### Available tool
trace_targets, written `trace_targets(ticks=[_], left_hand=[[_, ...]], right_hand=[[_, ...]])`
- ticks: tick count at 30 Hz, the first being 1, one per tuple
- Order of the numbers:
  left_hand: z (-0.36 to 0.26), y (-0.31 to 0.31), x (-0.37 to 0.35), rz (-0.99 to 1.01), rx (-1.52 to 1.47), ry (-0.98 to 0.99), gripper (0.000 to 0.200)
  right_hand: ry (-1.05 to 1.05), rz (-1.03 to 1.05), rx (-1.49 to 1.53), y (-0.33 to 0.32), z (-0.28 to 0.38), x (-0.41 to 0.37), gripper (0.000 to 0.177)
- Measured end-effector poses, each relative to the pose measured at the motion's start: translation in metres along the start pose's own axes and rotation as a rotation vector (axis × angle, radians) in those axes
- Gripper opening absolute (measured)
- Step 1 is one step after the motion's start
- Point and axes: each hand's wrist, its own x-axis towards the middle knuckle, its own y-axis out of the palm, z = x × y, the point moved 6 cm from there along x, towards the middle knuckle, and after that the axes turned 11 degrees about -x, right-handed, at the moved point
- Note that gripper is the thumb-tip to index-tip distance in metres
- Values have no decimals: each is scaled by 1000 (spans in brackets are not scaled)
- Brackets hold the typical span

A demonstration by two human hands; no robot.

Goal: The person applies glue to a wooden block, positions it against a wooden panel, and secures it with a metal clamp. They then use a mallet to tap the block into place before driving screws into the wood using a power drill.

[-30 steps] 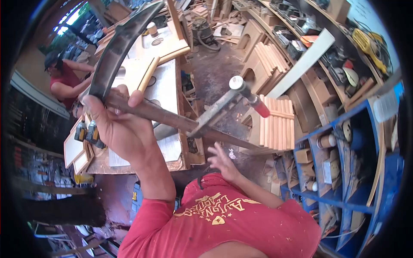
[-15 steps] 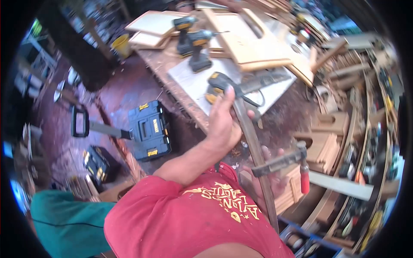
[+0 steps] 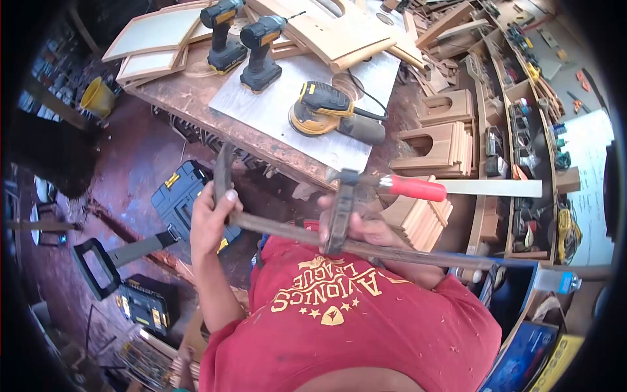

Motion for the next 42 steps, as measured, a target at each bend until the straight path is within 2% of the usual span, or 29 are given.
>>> trace_targets(ticks=[1,4,8,10,12,15,16,19,23,24,28,30,32,34,35,37,40,42], left_hand=[[-3,-10,-2,3,91,-28,30],[10,-37,-11,-136,75,19,29],[38,-65,-19,-220,87,-23,25],[48,-71,-25,-258,61,-38,24],[62,-78,-28,-284,26,-52,24],[80,-90,-27,-278,-99,-89,25],[87,-93,-27,-256,-132,-102,25],[107,-102,-27,-267,-191,-123,26],[130,-127,-35,-353,-235,-155,27],[137,-136,-36,-373,-243,-164,28],[169,-158,-40,-425,-286,-191,26],[178,-161,-40,-444,-270,-204,25],[179,-155,-43,-455,-225,-207,25],[163,-137,-36,-415,-148,-207,24],[158,-121,-35,-406,-195,-219,25],[150,-91,-35,-408,-275,-275,27],[111,-42,-34,-383,-171,-212,21],[83,-1,-33,-288,-137,-158,17]], right_hand=[[24,69,-3,2,-11,9,61],[146,25,-26,16,-29,27,61],[250,-146,-56,28,-44,43,62],[208,-164,-162,29,-52,52,62],[204,-280,-149,29,-61,56,51],[94,-174,50,34,-61,78,40],[163,-226,63,41,-63,82,39],[176,-127,15,52,-61,94,42],[247,-171,-12,64,-45,97,47],[175,-84,-19,62,-39,99,56],[176,-101,-82,50,-14,86,63],[109,-90,-54,58,9,81,62],[67,-28,-63,56,22,68,65],[16,-102,16,58,37,53,67],[-25,-163,50,55,48,39,69],[-124,-80,55,42,72,13,77],[-258,-56,173,17,123,-30,79],[-378,-84,337,-5,145,-68,79]])
